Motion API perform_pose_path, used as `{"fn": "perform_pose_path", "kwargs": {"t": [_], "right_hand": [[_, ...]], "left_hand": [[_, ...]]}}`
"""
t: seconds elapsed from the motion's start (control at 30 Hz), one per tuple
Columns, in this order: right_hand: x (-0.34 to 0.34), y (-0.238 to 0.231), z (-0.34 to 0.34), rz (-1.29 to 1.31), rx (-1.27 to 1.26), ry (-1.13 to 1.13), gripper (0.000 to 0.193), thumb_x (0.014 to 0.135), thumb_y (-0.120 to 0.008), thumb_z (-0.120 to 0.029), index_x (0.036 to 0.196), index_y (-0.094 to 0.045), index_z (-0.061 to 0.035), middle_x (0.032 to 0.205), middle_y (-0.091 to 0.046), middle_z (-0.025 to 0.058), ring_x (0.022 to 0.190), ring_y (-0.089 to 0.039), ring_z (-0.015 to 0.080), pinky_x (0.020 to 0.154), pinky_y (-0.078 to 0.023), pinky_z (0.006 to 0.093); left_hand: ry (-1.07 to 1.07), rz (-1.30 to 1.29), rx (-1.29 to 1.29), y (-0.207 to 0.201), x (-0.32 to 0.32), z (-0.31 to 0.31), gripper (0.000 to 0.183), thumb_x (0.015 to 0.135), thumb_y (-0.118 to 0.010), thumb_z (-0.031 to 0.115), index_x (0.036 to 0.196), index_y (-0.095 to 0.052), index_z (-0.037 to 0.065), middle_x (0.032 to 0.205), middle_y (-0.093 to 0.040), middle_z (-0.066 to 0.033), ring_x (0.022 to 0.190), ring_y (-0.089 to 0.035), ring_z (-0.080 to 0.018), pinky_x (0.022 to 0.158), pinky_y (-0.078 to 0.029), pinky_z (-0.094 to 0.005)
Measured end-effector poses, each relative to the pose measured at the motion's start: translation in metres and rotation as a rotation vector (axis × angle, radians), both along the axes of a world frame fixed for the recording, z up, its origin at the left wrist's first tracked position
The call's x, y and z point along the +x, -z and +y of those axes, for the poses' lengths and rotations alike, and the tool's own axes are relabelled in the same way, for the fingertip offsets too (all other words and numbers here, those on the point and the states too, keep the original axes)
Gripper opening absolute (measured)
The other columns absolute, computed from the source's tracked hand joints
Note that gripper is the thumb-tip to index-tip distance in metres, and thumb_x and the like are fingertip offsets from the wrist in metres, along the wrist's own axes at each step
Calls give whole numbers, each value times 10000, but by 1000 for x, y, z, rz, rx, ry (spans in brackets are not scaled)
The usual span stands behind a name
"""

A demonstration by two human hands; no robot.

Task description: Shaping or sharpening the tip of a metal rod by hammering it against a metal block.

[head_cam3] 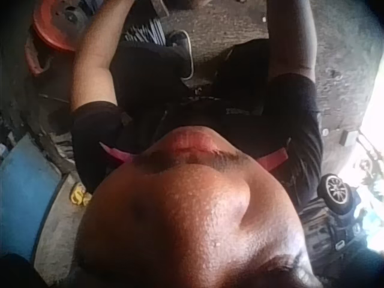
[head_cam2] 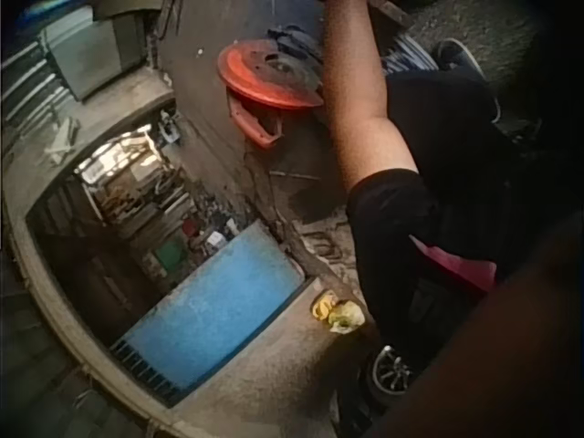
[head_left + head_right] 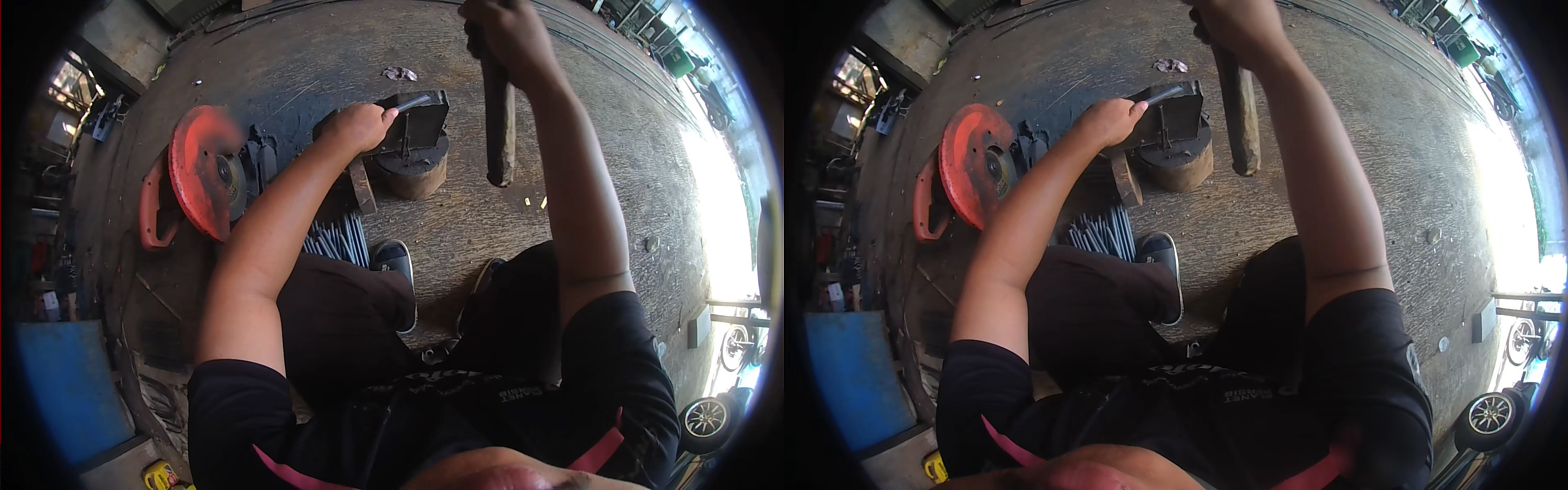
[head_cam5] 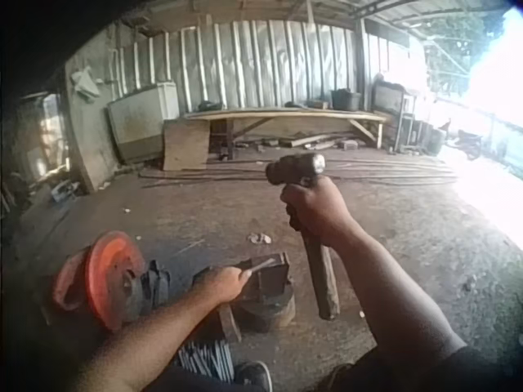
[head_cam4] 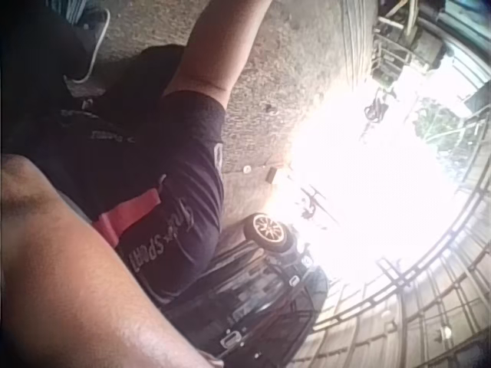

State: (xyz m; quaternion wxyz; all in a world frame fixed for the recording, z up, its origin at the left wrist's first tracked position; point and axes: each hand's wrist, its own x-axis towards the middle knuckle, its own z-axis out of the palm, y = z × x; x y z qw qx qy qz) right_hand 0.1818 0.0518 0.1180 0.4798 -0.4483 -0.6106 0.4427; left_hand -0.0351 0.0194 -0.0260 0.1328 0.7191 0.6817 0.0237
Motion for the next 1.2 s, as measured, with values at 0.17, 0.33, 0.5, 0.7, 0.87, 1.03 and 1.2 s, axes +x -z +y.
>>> {"fn": "perform_pose_path", "kwargs": {"t": [0.17,0.33,0.5,0.7,0.87,1.03,1.2], "right_hand": [[2,144,35,-528,-138,-74,465,760,-714,-379,948,-678,44,859,-692,137,719,-675,232,657,-538,342],[7,40,2,-236,-149,-103,234,859,-631,-215,905,-644,13,689,-601,69,558,-581,165,520,-476,298],[10,3,-2,-57,122,-48,219,872,-597,-191,895,-648,21,682,-607,72,544,-575,155,529,-481,292],[5,108,30,-631,-288,-46,303,828,-684,-280,903,-654,12,710,-621,97,572,-605,167,507,-503,302],[15,34,8,-216,-108,-20,242,885,-599,-225,938,-636,8,712,-601,86,564,-580,158,517,-496,298],[16,1,13,172,276,-38,257,902,-564,-237,860,-645,4,654,-613,85,550,-599,184,539,-493,314],[9,117,39,-961,54,118,305,866,-653,-285,881,-656,20,718,-642,96,556,-618,178,519,-523,323]], "left_hand": [[58,26,-4,-1,3,9,570,1006,-330,474,975,-665,14,1025,-656,-239,992,-617,-413,870,-477,-491],[17,46,-37,-8,4,0,550,995,-351,492,988,-685,55,1017,-675,-209,979,-641,-382,870,-492,-490],[10,8,4,-12,6,-8,561,1002,-341,474,953,-663,17,1000,-669,-215,980,-626,-396,863,-485,-489],[5,18,21,8,6,3,560,1001,-341,471,953,-670,21,1000,-668,-225,987,-625,-407,868,-484,-492],[42,-18,-58,-2,4,3,542,1005,-342,471,1021,-678,46,1059,-666,-203,1011,-630,-382,891,-480,-488],[-11,-28,-19,-2,7,2,565,1004,-335,480,965,-666,23,1034,-665,-222,1000,-623,-402,858,-482,-497],[70,-22,6,12,13,12,575,1004,-332,475,963,-668,10,1037,-660,-233,1017,-616,-403,881,-480,-488]]}}
